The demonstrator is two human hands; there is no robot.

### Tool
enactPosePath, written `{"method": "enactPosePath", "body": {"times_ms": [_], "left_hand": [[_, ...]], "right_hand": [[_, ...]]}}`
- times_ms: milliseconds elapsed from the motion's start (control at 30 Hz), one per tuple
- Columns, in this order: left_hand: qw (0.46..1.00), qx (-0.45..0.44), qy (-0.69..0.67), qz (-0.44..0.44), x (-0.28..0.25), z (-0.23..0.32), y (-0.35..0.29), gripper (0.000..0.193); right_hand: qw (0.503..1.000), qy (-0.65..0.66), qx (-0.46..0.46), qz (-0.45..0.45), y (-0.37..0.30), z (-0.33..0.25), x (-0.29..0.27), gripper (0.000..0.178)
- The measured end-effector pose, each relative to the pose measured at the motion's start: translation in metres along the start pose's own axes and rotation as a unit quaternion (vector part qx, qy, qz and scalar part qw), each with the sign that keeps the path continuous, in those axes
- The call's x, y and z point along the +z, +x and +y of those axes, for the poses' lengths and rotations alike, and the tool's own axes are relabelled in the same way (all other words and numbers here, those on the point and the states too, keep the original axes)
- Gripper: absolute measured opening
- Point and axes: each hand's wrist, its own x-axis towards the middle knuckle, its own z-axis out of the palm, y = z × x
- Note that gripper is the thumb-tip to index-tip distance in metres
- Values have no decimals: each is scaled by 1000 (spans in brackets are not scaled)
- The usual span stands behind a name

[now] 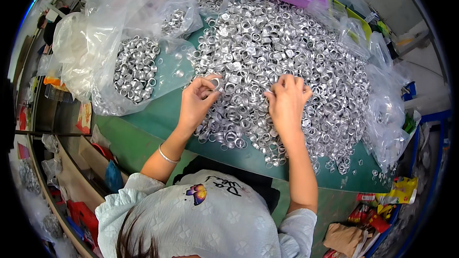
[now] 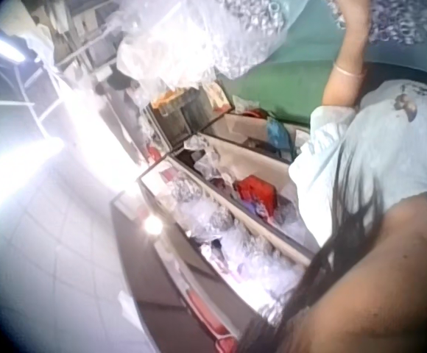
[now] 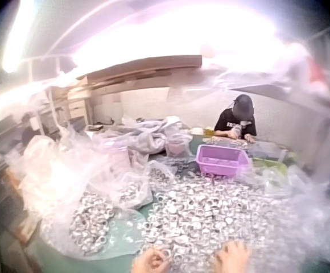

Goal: The person sorts metal rings from a large pile on a workbench by hand, picking up individual rings and placing them into clear plastic bags.

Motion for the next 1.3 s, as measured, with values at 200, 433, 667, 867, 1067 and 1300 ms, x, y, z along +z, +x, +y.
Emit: {"method": "enactPosePath", "body": {"times_ms": [200, 433, 667, 867, 1067, 1300], "left_hand": [[993, -18, 114, -1, -8, 1, 2, 20], [993, 38, 109, 7, -7, 10, 0, 29], [950, 108, 294, -14, -6, 5, 3, 31], [943, 113, 313, -21, -18, 6, 8, 23], [990, -75, 116, -18, -28, 3, 3, 10], [975, 61, 213, -14, -25, 5, -15, 26]], "right_hand": [[844, 487, 172, 147, -12, 26, 2, 7], [493, 823, 278, 46, -43, 28, -24, 19], [998, 25, -31, -54, -59, -7, -20, 28], [998, 36, -49, 18, -52, 1, -10, 19], [846, 445, 243, 167, -57, 9, -8, 14], [401, 849, 336, 79, -37, 1, -28, 25]]}}
